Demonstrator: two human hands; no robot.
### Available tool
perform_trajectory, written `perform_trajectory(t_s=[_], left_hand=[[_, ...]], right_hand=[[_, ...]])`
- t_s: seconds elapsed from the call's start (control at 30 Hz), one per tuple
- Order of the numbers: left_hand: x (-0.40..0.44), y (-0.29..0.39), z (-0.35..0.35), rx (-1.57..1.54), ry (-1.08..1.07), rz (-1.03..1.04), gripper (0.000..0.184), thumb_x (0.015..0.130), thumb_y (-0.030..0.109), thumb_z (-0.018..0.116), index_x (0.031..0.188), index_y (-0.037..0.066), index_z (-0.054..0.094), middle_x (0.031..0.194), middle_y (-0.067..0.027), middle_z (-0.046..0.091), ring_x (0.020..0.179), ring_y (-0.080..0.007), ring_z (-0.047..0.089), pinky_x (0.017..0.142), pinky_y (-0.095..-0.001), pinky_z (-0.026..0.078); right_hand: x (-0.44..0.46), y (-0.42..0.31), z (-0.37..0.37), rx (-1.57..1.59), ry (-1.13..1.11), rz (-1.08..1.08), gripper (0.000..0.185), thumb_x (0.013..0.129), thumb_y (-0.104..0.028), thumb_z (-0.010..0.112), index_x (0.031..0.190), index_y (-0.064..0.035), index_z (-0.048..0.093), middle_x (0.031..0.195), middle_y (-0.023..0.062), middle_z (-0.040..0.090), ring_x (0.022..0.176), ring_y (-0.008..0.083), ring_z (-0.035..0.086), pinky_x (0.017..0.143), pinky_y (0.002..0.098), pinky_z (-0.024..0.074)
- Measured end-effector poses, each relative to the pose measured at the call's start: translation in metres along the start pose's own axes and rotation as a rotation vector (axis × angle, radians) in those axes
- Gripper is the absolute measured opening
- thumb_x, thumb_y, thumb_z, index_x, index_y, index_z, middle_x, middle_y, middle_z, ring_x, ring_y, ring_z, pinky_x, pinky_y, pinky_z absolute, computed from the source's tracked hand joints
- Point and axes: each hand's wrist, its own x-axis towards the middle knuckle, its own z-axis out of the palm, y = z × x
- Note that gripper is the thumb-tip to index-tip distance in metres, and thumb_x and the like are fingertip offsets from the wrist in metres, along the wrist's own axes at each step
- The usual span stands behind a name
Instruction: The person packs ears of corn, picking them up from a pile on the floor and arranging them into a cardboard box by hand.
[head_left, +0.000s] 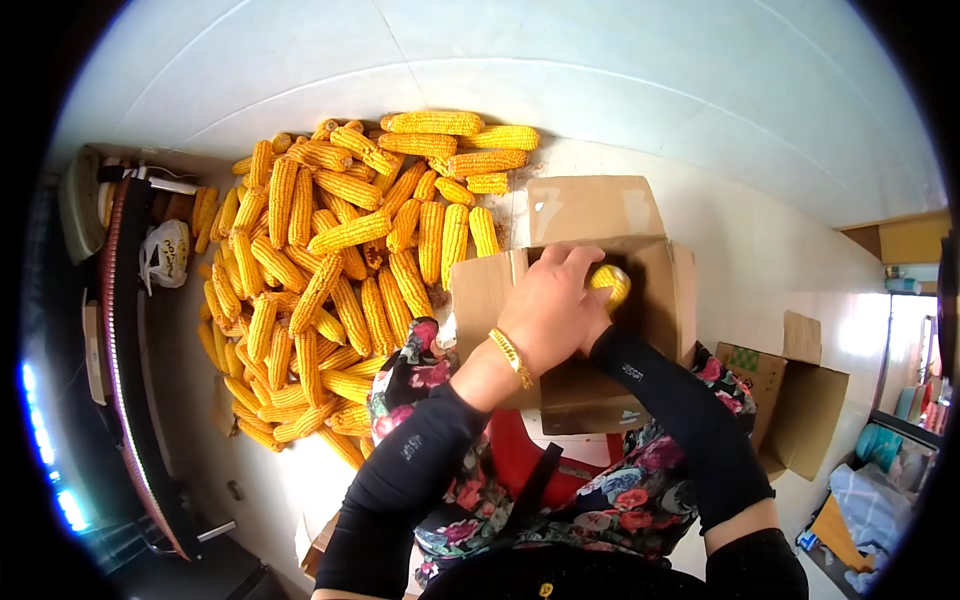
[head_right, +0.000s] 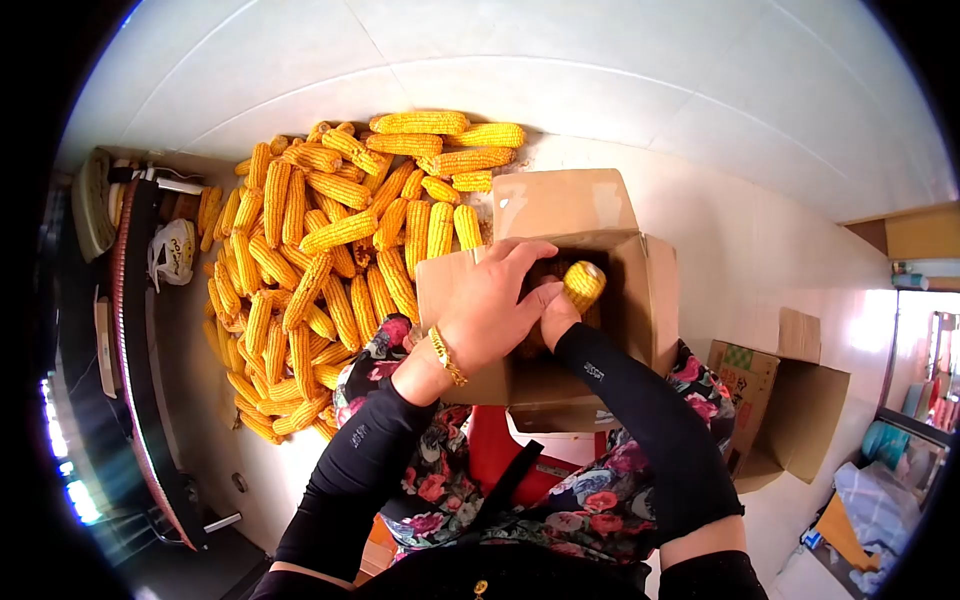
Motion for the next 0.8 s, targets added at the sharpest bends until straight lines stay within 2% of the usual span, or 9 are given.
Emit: perform_trajectory(t_s=[0.33,0.4,0.47,0.5,0.63,0.8], left_hand=[[-0.001,-0.005,-0.005,0.063,-0.034,-0.015,0.036,0.088,0.019,0.064,0.119,0.002,0.059,0.115,-0.0195,0.061,0.105,-0.0376,0.059,0.09,-0.0413,0.049],[-0.001,-0.006,-0.008,0.079,0.001,0.006,0.036,0.088,0.019,0.064,0.12,0.002,0.058,0.115,-0.0197,0.061,0.103,-0.038,0.06,0.089,-0.0417,0.049],[-0.001,-0.005,-0.009,0.09,-0.003,0.005,0.036,0.088,0.019,0.064,0.12,0.002,0.058,0.115,-0.02,0.061,0.103,-0.0382,0.06,0.088,-0.0419,0.049],[-0.002,-0.005,-0.011,0.104,-0.001,0.001,0.036,0.089,0.019,0.063,0.12,0.002,0.058,0.114,-0.0203,0.061,0.103,-0.0384,0.06,0.088,-0.0421,0.049],[-0.004,0.0,-0.013,0.114,-0.025,-0.027,0.036,0.089,0.019,0.063,0.12,0.003,0.057,0.113,-0.0198,0.062,0.102,-0.0387,0.06,0.086,-0.0428,0.05],[-0.006,0.001,-0.004,0.164,-0.088,0.039,0.038,0.089,0.019,0.064,0.123,0.005,0.056,0.109,-0.0175,0.062,0.1,-0.0372,0.061,0.084,-0.043,0.05]], right_hand=[[0.001,-0.027,-0.004,-0.075,-0.054,-0.152,0.052,0.093,-0.03,0.05,0.14,-0.01,0.041,0.142,0.0157,0.046,0.126,0.0321,0.048,0.101,0.0423,0.0416],[-0.003,-0.034,-0.012,-0.074,0.0,-0.129,0.052,0.093,-0.03,0.049,0.14,-0.01,0.041,0.141,0.0159,0.048,0.125,0.0327,0.05,0.1,0.0429,0.0432],[-0.002,-0.038,-0.01,-0.078,0.137,-0.032,0.061,0.09,-0.033,0.055,0.143,-0.0098,0.036,0.145,0.0185,0.043,0.129,0.0347,0.044,0.101,0.0461,0.0411],[-0.001,-0.039,-0.009,-0.082,0.27,0.06,0.072,0.086,-0.035,0.06,0.147,-0.0096,0.03,0.148,0.0211,0.038,0.134,0.0367,0.039,0.103,0.0494,0.0389],[0.009,-0.003,0.024,-0.101,0.154,0.11,0.078,0.083,-0.035,0.064,0.148,-0.0097,0.029,0.149,0.0213,0.035,0.135,0.0371,0.037,0.103,0.0505,0.0383],[0.021,0.015,0.042,-0.154,0.01,0.179,0.087,0.077,-0.034,0.069,0.149,-0.01,0.027,0.15,0.0215,0.031,0.137,0.0377,0.033,0.104,0.0523,0.0373]])
